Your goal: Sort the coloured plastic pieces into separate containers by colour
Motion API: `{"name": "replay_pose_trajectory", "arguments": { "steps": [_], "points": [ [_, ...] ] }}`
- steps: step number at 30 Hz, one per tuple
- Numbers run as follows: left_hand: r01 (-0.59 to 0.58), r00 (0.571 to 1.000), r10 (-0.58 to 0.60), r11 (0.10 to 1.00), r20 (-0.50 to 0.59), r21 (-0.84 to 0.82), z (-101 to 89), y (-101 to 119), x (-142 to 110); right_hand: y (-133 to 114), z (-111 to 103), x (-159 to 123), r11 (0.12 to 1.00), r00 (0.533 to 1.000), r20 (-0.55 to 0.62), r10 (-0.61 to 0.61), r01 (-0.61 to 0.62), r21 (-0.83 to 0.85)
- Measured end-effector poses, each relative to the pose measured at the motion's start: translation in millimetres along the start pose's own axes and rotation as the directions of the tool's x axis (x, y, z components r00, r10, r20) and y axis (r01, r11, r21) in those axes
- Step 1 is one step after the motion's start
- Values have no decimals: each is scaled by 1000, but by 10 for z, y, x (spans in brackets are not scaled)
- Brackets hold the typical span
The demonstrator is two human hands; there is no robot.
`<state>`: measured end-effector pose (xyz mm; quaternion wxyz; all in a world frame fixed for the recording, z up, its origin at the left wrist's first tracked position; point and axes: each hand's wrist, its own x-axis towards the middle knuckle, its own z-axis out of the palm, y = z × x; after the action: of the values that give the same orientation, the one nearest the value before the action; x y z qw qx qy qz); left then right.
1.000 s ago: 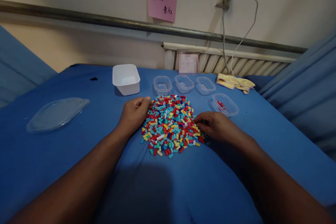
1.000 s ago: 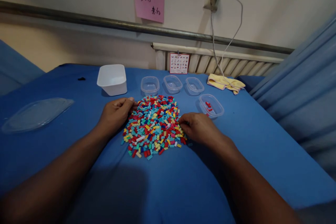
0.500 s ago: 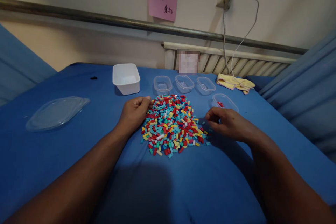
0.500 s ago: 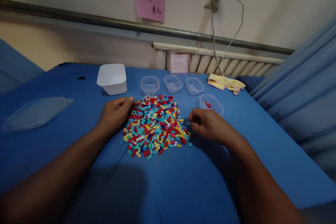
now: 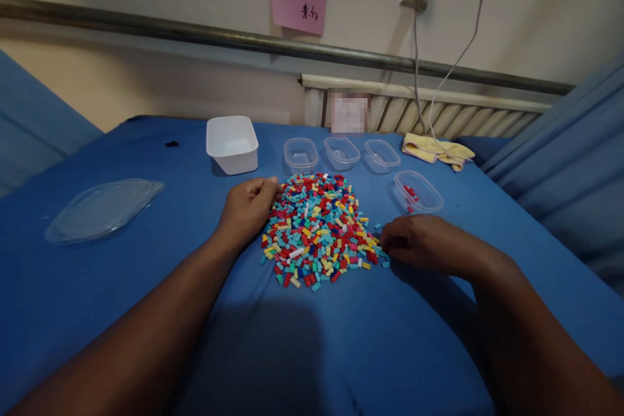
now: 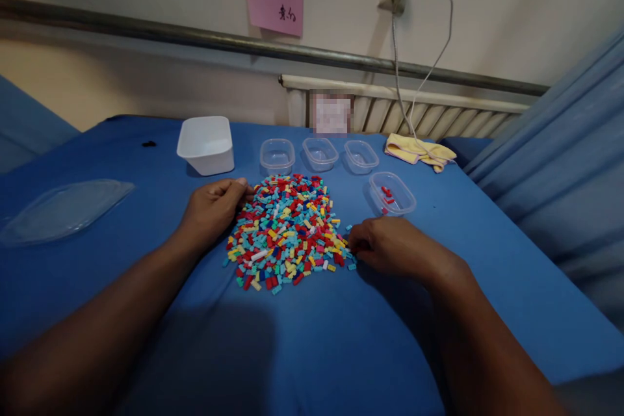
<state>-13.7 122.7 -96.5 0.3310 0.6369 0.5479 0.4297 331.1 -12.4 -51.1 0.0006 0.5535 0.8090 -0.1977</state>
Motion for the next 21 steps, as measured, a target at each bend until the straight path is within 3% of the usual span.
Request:
{"name": "replay_pose_trajectory", "arguments": {
  "steps": [6, 9, 11, 13, 14, 16, 18, 19, 21],
  "points": [
    [-7, 1000, 8, 1000, 2, -8, -6, 44, -15, -68, -99, -61, 999, 1000, -8, 9, -9, 42],
    [-3, 1000, 3, 1000, 7, 7, -11, 56, -21, 7, -166, -110, 994, 978, -208, 30, -7, 112],
    [-4, 1000, 4, 1000, 8, 3, -10, 41, -18, 130, -188, -127, 995, 888, -452, 87, -58, 78],
    [-11, 1000, 11, 1000, 7, -1, -7, 17, -10, 285, -183, -123, 985, 748, -648, 141, -172, 16],
    [-12, 1000, 12, 1000, 5, -2, -5, 7, -7, 357, -173, -115, 974, 693, -704, 156, -229, -9],
    [-9, 1000, 9, 1000, 6, -7, -2, -6, -2, 455, -146, -92, 960, 644, -749, 156, -277, -38],
    [-8, 1000, 8, 1000, 9, -11, -2, -2, -2, 451, -119, -74, 976, 654, -747, 119, -214, -32],
    [-10, 1000, 10, 1000, 12, -10, -4, 5, -3, 405, -107, -69, 991, 689, -720, 86, -137, -13],
    [-11, 1000, 11, 1000, 14, -5, -7, 19, -5, 243, -83, -68, 996, 817, -577, -11, 62, 69]
  ]
}}
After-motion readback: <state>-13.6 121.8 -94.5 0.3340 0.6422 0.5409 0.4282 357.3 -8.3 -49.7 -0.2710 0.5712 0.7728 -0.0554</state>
